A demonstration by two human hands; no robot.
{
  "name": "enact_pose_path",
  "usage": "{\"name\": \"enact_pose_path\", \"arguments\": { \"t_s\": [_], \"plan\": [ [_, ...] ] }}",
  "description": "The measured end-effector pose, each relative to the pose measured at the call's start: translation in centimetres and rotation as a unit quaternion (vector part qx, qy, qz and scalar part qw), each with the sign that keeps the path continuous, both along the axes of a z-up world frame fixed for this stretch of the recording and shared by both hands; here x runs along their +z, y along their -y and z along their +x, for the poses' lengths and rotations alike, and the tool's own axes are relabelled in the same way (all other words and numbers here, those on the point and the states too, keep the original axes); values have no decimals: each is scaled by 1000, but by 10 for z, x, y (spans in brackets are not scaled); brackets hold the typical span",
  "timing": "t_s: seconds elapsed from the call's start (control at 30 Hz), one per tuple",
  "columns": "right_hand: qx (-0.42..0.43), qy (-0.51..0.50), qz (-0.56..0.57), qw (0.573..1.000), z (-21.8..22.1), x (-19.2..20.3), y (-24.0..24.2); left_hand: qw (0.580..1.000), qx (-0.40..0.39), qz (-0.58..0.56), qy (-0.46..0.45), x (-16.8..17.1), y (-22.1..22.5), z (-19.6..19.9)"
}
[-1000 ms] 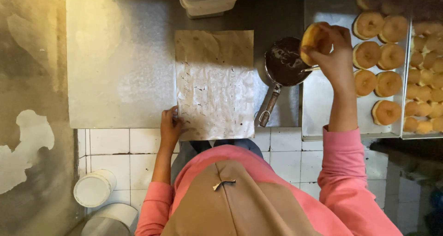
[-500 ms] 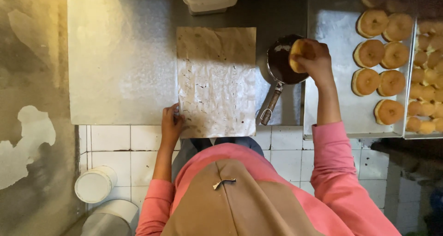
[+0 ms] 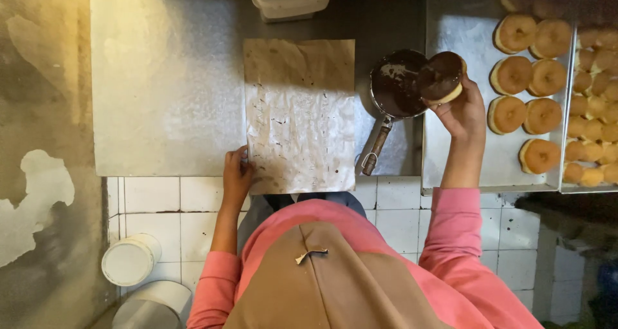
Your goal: Dipping fried donuts into a chocolate glaze and placing them on parchment paper to set.
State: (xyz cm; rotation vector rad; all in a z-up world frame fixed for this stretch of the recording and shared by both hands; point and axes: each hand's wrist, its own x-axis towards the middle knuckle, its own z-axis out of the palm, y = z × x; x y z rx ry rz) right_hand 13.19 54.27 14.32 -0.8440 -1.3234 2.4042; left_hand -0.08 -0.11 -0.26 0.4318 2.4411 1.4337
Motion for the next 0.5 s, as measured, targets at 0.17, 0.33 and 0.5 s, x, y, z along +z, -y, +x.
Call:
{"name": "enact_pose_path", "arguments": {
  "t_s": [0.17,0.33,0.5],
  "plan": [
    [-67,-62,-179,980,-3,-4,8,1000,-2,-5,10,-1,0,-1],
    [-117,-104,-249,956,-2,-20,7,1000,-9,3,-12,-6,2,-1],
    [-135,-137,-296,936,-13,-5,37,1000,2,7,-7,-17,5,1]
  ]
}}
